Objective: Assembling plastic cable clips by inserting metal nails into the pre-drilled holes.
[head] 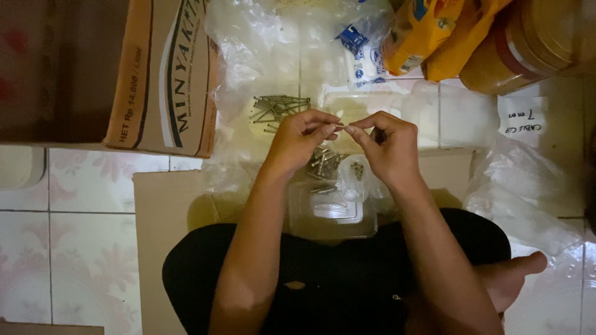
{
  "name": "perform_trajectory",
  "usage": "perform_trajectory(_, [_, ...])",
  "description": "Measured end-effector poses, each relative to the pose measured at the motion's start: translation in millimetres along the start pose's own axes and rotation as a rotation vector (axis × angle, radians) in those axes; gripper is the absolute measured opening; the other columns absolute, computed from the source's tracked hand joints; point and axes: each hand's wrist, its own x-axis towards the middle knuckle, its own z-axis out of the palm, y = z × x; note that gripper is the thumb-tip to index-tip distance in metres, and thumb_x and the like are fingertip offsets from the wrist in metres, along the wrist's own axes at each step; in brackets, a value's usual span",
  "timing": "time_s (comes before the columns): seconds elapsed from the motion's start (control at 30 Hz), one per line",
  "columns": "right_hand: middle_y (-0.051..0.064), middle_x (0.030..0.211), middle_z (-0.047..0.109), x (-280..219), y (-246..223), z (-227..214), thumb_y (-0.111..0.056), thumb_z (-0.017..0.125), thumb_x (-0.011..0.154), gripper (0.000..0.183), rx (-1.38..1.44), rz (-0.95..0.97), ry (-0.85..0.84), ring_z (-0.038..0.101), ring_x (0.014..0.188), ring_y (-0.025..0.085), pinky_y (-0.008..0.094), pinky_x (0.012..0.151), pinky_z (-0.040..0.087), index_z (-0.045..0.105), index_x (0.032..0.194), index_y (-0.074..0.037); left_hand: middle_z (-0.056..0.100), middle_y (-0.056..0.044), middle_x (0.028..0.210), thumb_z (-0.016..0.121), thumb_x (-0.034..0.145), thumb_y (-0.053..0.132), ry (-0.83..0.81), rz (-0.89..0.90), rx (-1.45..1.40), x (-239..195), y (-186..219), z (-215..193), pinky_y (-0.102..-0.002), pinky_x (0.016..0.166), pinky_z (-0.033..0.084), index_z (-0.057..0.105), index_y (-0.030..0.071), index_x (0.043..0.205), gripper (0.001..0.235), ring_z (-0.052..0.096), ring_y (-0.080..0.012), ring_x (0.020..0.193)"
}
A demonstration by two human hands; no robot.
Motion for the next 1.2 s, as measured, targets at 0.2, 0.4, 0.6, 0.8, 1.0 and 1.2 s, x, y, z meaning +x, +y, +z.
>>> perform_trajectory(0.2, [0.012, 0.055, 0.054, 1, -1, -1, -0.005, 0.08, 0.094, 0.007, -0.018, -0.024, -0.012, 0.048, 0.046, 0.019, 0.032, 0.046, 0.035, 0.077, 0.088, -0.003, 0.078, -0.016, 0.103, 0.072, 0.095, 0.008, 0.017, 0.032, 0.029, 10, -13, 1, -0.027, 0.076, 0.057, 0.074, 0.007, 0.113, 0.018, 0.075, -0.021, 0.091])
perform_trajectory(0.4, [0.008, 0.054, 0.059, -1, -19, -2, -0.007, 0.075, 0.099, 0.021, 0.027, -0.029, -0.012, 0.047, 0.044, 0.015, 0.028, 0.046, 0.037, 0.077, 0.079, -0.006, 0.078, -0.016, 0.103, 0.077, 0.09, 0.003, 0.019, 0.087, 0.018, 1, 9, 3, -0.028, 0.08, 0.06, 0.076, 0.006, 0.111, 0.021, 0.075, -0.0202, 0.091])
perform_trajectory(0.6, [0.01, 0.053, 0.055, 1, 2, 3, -0.009, 0.069, 0.105, 0.023, 0.039, 0.023, -0.016, 0.046, 0.049, 0.013, 0.028, 0.048, 0.036, 0.074, 0.084, -0.004, 0.078, -0.016, 0.1, 0.072, 0.096, 0.012, 0.024, 0.102, 0.042, 10, -9, 3, -0.03, 0.078, 0.058, 0.074, 0.006, 0.112, 0.017, 0.075, -0.0214, 0.089])
perform_trajectory(0.8, [0.012, 0.056, 0.057, 4, -3, -10, -0.01, 0.081, 0.095, 0.008, -0.036, 0.099, -0.007, 0.045, 0.045, 0.017, 0.031, 0.046, 0.036, 0.075, 0.093, -0.005, 0.076, -0.016, 0.1, 0.069, 0.097, 0.01, 0.083, 0.052, -0.018, 2, -2, -6, -0.025, 0.076, 0.057, 0.069, 0.006, 0.122, 0.025, 0.074, -0.0186, 0.086])
perform_trajectory(1.0, [0.017, 0.093, 0.076, 7, 32, -7, -0.009, 0.078, 0.089, 0.008, -0.234, 0.253, -0.138, 0.069, 0.069, 0.03, 0.042, 0.059, 0.053, 0.077, 0.095, -0.004, 0.077, -0.013, 0.089, 0.077, 0.092, 0.015, 0.057, 0.132, 0.228, 8, -11, -3, -0.029, 0.074, 0.059, 0.077, 0.009, 0.106, 0.016, 0.075, -0.0181, 0.079])
perform_trajectory(1.2, [0.018, 0.102, 0.077, 9, 47, 3, -0.025, 0.072, 0.095, 0.023, -0.36, 0.395, -0.255, 0.075, 0.087, 0.038, 0.051, 0.069, 0.059, 0.079, 0.102, -0.003, 0.076, -0.014, 0.085, 0.072, 0.09, 0.007, -0.006, 0.106, 0.332, 3, -7, 15, -0.035, 0.072, 0.059, 0.077, 0.008, 0.106, 0.017, 0.072, -0.0202, 0.073])
